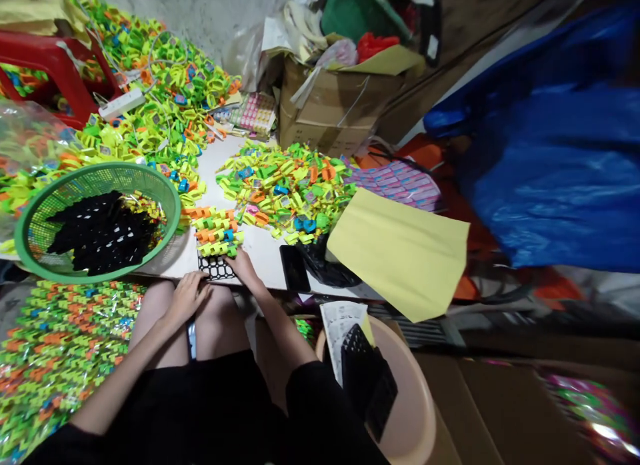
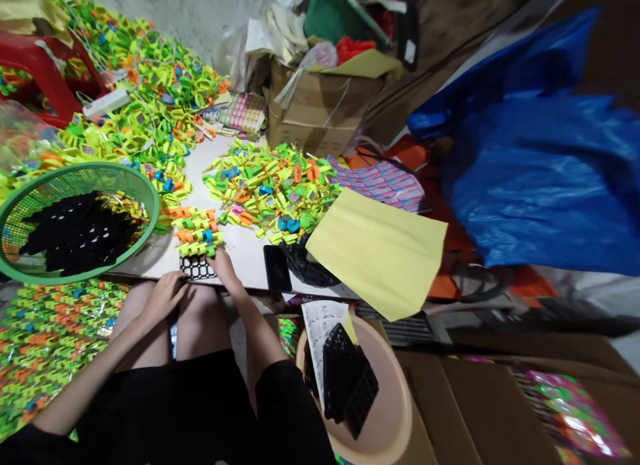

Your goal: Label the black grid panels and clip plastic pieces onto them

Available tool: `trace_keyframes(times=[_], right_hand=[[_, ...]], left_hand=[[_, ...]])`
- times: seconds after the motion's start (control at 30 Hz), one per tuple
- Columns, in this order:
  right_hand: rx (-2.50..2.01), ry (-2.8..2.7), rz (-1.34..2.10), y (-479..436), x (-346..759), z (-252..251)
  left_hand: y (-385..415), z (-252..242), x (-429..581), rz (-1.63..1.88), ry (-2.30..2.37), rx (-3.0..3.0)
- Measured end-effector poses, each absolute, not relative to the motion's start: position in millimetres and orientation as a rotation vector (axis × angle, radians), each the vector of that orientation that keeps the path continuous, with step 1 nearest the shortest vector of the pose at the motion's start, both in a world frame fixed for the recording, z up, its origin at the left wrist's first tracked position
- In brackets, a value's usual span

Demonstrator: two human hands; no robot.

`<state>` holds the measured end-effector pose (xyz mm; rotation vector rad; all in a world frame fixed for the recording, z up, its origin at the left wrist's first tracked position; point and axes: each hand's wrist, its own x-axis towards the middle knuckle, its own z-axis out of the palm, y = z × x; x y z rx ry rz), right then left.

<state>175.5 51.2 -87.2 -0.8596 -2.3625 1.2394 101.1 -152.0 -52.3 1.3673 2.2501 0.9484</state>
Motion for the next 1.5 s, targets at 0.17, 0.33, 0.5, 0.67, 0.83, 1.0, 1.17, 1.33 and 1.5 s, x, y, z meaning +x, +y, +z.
trace_keyframes(times=[0.17, 0.33, 0.5, 0.67, 0.83, 1.0, 1.17, 1.33, 1.5], right_hand=[[-0.92, -2.271, 0.987, 84, 204, -81], [-1.292, -2.286, 0.457, 151, 219, -79], [-1.272, -2.449, 0.376, 186, 211, -86], [-1.289, -2.561, 0.347, 151, 198, -89], [-1.214, -2.533, 0.275, 123, 197, -78], [-1.226, -2.764, 0.324, 146, 212, -63], [-0.985, -2.804, 0.47, 151, 231, -62], [-0.915, -2.213, 1.164, 120, 230, -73], [-0.817, -1.742, 1.784, 85, 212, -91]], left_hand=[[-160, -100, 97, 0.622, 2.337, 1.79], [-163, -124, 95, 0.481, 2.429, 1.914], [-163, -129, 96, 0.481, 2.45, 1.958], [-163, -131, 96, 0.513, 2.454, 1.944], [-163, -133, 94, 0.548, 2.427, 1.947], [-162, -130, 94, 0.518, 2.436, 1.952], [-162, -129, 97, 0.511, 2.431, 1.934], [-163, -126, 99, 0.492, 2.433, 1.917], [-163, -123, 99, 0.459, 2.421, 1.924]])
